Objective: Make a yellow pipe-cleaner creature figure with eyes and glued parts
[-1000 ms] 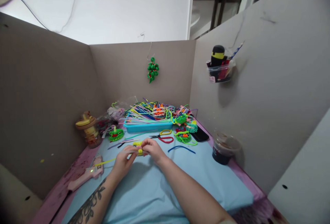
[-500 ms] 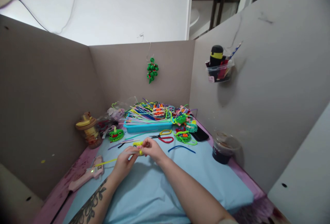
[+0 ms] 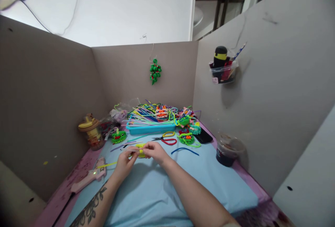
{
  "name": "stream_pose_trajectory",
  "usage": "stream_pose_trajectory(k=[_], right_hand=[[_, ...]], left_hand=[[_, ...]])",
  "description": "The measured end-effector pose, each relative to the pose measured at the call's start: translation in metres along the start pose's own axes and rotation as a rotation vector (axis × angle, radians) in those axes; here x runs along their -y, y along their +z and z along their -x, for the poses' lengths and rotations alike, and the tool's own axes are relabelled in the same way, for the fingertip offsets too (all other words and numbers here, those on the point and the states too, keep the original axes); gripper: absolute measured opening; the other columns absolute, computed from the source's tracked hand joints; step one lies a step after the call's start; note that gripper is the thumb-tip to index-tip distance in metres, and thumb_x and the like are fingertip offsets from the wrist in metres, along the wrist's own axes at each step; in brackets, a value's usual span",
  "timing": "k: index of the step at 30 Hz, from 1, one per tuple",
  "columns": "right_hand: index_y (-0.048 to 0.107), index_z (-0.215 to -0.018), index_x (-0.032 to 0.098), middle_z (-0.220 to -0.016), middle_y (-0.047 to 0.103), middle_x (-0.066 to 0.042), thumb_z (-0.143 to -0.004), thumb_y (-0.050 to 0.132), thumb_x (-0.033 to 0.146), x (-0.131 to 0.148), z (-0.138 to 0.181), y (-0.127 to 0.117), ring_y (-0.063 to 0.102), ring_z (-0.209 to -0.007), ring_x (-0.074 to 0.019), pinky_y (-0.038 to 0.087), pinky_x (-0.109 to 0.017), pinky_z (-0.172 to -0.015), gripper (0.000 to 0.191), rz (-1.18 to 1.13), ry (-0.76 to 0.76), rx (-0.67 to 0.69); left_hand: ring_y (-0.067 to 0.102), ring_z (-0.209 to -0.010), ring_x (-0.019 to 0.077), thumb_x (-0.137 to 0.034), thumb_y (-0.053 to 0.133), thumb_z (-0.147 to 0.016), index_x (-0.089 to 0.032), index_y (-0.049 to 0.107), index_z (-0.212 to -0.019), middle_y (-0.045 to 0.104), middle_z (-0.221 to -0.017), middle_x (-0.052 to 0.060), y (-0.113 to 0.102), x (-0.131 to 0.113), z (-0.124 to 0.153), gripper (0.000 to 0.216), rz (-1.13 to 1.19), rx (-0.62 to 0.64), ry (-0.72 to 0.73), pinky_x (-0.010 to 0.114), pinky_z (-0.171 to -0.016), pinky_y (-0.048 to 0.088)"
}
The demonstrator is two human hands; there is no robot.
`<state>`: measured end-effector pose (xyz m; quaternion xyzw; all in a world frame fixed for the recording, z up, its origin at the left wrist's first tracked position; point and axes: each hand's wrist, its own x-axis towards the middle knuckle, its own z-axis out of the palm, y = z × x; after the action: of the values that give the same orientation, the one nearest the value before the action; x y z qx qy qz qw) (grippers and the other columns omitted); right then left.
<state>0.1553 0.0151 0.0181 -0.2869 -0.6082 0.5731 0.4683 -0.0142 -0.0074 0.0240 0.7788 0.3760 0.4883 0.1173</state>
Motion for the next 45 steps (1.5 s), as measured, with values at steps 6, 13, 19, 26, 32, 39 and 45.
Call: stream_pose_trajectory(k=[6, 13, 19, 26, 32, 39, 45], right_hand=[[0.062, -0.078, 0.014, -0.057, 0.057, 0.002, -0.067, 0.069, 0.041, -0.008, -0.001, 0.000, 0.048, -0.047, -0.0074, 0.036, -0.020, -0.047, 0.030, 0.028, -0.006, 0.027], [0.062, -0.076, 0.015, -0.067, 0.059, 0.000, -0.070, 0.066, 0.035, 0.000, 0.003, 0.004, 0.051, -0.056, -0.0093, 0.039, -0.021, -0.053, 0.021, 0.229, -0.108, -0.015], [0.063, -0.075, 0.017, -0.071, 0.056, -0.001, -0.075, 0.061, 0.024, 0.005, 0.007, 0.005, 0.050, -0.061, -0.0102, 0.039, -0.021, -0.056, 0.007, 0.567, -0.368, -0.067], [0.057, -0.075, 0.019, -0.069, 0.052, -0.001, -0.079, 0.052, 0.014, -0.001, 0.005, 0.000, 0.050, -0.067, -0.0131, 0.039, -0.023, -0.062, 0.008, 0.808, -0.533, -0.161], [0.056, -0.076, 0.018, -0.078, 0.055, -0.004, -0.081, 0.050, 0.015, -0.004, 0.008, 0.003, 0.051, -0.073, -0.0149, 0.038, -0.025, -0.065, 0.009, 1.081, -0.584, -0.288], [0.055, -0.066, 0.019, -0.074, 0.055, -0.005, -0.085, 0.046, 0.018, -0.008, 0.011, 0.020, 0.047, -0.070, -0.0163, 0.036, -0.027, -0.063, 0.021, 1.310, -0.692, -0.366], [0.057, -0.084, 0.019, -0.083, 0.055, -0.006, -0.083, 0.046, 0.016, -0.009, 0.010, 0.020, 0.050, -0.080, -0.0182, 0.042, -0.030, -0.072, 0.011, 1.018, -0.660, -0.272]], left_hand=[[0.061, -0.080, 0.0181, -0.024, 0.051, -0.081, -0.017, 0.065, -0.086, 0.067, -0.085, 0.008, 0.000, 0.000, 0.000, 0.016, 0.022, -0.027, -0.007, 0.032, -0.073, 0.050], [0.063, -0.079, 0.0180, -0.025, 0.055, -0.079, -0.017, 0.066, -0.082, 0.068, -0.085, 0.008, -0.001, -0.001, 0.001, 0.014, 0.090, -0.038, -0.052, 0.030, -0.070, 0.051], [0.063, -0.072, 0.0178, -0.029, 0.059, -0.075, -0.014, 0.066, -0.071, 0.069, -0.079, 0.008, 0.001, 0.000, 0.002, 0.017, 0.157, -0.018, -0.260, 0.028, -0.066, 0.050], [0.060, -0.067, 0.0178, -0.032, 0.060, -0.070, -0.012, 0.066, -0.077, 0.068, -0.077, 0.008, 0.008, 0.010, 0.000, 0.022, 0.293, 0.029, -0.471, 0.027, -0.061, 0.047], [0.052, -0.053, 0.0129, -0.035, 0.063, -0.067, -0.009, 0.065, -0.079, 0.060, -0.056, 0.003, 0.010, 0.007, 0.000, 0.028, 0.418, 0.038, -0.556, 0.023, -0.053, 0.041], [0.046, -0.048, 0.0100, -0.046, 0.059, -0.070, -0.011, 0.059, -0.058, 0.053, -0.048, 0.000, 0.008, -0.002, -0.002, 0.036, 0.482, 0.024, -0.617, 0.021, -0.050, 0.034], [0.042, -0.046, 0.0091, -0.043, 0.058, -0.070, -0.013, 0.056, -0.052, 0.049, -0.046, -0.002, 0.002, -0.005, -0.005, 0.035, 0.364, 0.000, -0.596, 0.021, -0.048, 0.032]])
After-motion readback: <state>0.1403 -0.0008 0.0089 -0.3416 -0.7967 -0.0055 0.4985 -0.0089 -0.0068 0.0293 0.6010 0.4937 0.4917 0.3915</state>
